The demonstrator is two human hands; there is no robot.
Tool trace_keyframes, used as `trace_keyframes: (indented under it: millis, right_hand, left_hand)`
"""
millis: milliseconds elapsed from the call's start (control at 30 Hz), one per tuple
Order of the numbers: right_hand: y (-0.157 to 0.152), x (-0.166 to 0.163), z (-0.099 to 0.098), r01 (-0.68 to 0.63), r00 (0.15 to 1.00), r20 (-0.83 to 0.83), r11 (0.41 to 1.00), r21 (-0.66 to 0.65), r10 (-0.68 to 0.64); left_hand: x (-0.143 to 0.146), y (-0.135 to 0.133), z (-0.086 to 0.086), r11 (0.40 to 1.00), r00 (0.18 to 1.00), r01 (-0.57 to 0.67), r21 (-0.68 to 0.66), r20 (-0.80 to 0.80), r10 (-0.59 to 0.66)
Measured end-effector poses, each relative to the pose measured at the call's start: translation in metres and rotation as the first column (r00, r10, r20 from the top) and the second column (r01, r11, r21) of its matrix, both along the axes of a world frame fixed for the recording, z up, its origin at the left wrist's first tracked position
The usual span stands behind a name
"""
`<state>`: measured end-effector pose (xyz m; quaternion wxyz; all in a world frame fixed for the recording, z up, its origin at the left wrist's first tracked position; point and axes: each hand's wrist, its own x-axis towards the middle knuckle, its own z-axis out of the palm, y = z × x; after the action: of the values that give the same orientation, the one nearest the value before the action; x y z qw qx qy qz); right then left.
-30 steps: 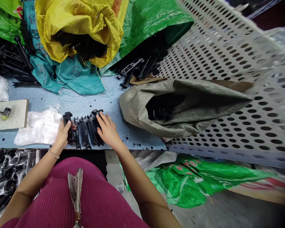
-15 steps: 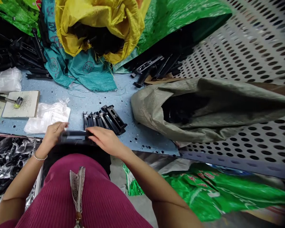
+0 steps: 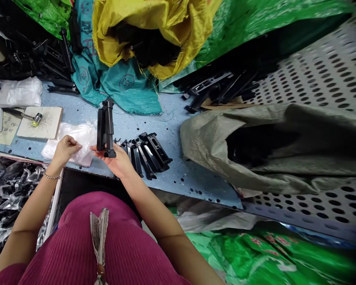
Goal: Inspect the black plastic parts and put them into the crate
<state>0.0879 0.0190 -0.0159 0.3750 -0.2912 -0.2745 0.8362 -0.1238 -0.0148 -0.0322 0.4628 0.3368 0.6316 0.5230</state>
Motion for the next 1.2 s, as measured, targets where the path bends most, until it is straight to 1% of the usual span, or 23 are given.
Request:
trace_keyframes:
  millis: [100,167,200,233,300,367,400,467,500,567,600,667,733,833,900,933,967,1000,1033,1100,1133,1167,1200]
  right_hand:
    - [0.007,-0.027,-0.009,-0.054,0.995,-0.082,0.998,-0.038,0.051]
    - [0.011,-0.038,-0.015,-0.012,0.999,-0.036,0.999,-0.037,0.01]
    - [0.013,-0.041,-0.018,0.013,1.0,0.008,0.999,-0.03,-0.013]
    - [0.013,-0.041,-0.019,0.029,0.998,0.052,0.999,-0.019,-0.028]
    - [0.01,-0.035,-0.018,0.041,0.993,0.112,0.999,0.01,-0.041]
    - [0.001,-0.022,-0.013,0.021,0.995,0.098,0.999,0.024,-0.023]
    - [-0.006,-0.014,-0.011,-0.018,0.998,0.059,1.0,0.012,0.017]
    - [-0.021,0.001,-0.008,-0.172,0.983,-0.072,0.983,-0.066,0.167]
    - [-0.029,0.008,-0.009,-0.276,0.955,-0.145,0.953,-0.124,0.258]
    - [-0.04,0.015,-0.015,-0.454,0.883,-0.26,0.855,-0.25,0.392]
    - [-0.044,0.017,-0.02,-0.504,0.857,-0.294,0.807,-0.308,0.423]
    - [-0.046,0.015,-0.029,-0.542,0.837,-0.322,0.748,-0.383,0.442]
    - [-0.044,0.009,-0.036,-0.515,0.855,-0.297,0.76,-0.396,0.425]
    - [-0.046,-0.002,-0.04,-0.333,0.943,-0.082,0.896,-0.294,0.323]
    - [-0.052,-0.009,-0.035,-0.218,0.958,0.163,0.969,-0.12,0.235]
    - [-0.055,-0.011,-0.031,-0.214,0.939,0.271,0.977,-0.016,0.211]
    - [-0.059,-0.011,-0.025,-0.257,0.911,0.353,0.963,0.081,0.213]
    - [-0.061,-0.009,-0.017,-0.337,0.88,0.405,0.926,0.169,0.247]
    - [-0.062,-0.006,-0.009,-0.439,0.846,0.437,0.865,0.244,0.306]
    - [-0.057,0.008,0.009,-0.612,0.759,0.516,0.707,0.355,0.397]
    - [-0.052,0.018,0.017,-0.66,0.711,0.597,0.646,0.384,0.371]
    - [-0.045,0.029,0.023,-0.686,0.652,0.705,0.614,0.391,0.279]
    - [-0.038,0.041,0.027,-0.699,0.558,0.819,0.609,0.376,0.134]
  left_hand:
    - [0.002,-0.007,0.001,1.0,0.999,0.004,0.029,-0.042,-0.003]
    - [-0.001,-0.014,0.004,0.998,0.979,0.037,0.041,-0.2,-0.028]
    - [-0.004,-0.019,0.006,0.995,0.944,0.074,0.061,-0.327,-0.051]
    - [-0.006,-0.023,0.008,0.989,0.88,0.129,0.078,-0.469,-0.078]
    - [-0.012,-0.028,0.012,0.964,0.682,0.258,0.06,-0.718,-0.138]
    - [-0.017,-0.027,0.015,0.946,0.512,0.323,-0.008,-0.84,-0.182]
    - [-0.019,-0.025,0.017,0.946,0.48,0.322,-0.028,-0.857,-0.189]
    - [-0.024,-0.019,0.018,0.951,0.501,0.306,-0.04,-0.843,-0.197]
    - [-0.027,-0.017,0.018,0.951,0.53,0.306,-0.037,-0.823,-0.202]
    - [-0.031,-0.017,0.016,0.947,0.577,0.321,-0.023,-0.788,-0.215]
    - [-0.032,-0.019,0.015,0.943,0.585,0.331,-0.013,-0.782,-0.216]
    - [-0.027,-0.028,0.014,0.936,0.57,0.353,0.017,-0.797,-0.201]
    - [-0.012,-0.042,0.015,0.9,0.534,0.432,0.057,-0.82,-0.204]
    - [0.024,-0.062,0.022,0.762,0.486,0.639,0.103,-0.822,-0.296]
    - [0.044,-0.073,0.033,0.693,0.481,0.713,0.106,-0.793,-0.374]
    - [0.05,-0.079,0.04,0.685,0.483,0.721,0.1,-0.781,-0.395]
    - [0.051,-0.085,0.049,0.691,0.485,0.716,0.094,-0.78,-0.396]
    - [0.047,-0.093,0.057,0.706,0.485,0.703,0.086,-0.784,-0.387]
    - [0.038,-0.104,0.066,0.728,0.48,0.683,0.063,-0.79,-0.381]
    - [0.004,-0.133,0.078,0.792,0.466,0.609,-0.042,-0.789,-0.4]
    - [-0.019,-0.151,0.079,0.825,0.466,0.548,-0.137,-0.77,-0.437]
    - [-0.044,-0.17,0.077,0.851,0.475,0.461,-0.251,-0.74,-0.476]
    - [-0.068,-0.189,0.071,0.861,0.491,0.361,-0.359,-0.712,-0.503]
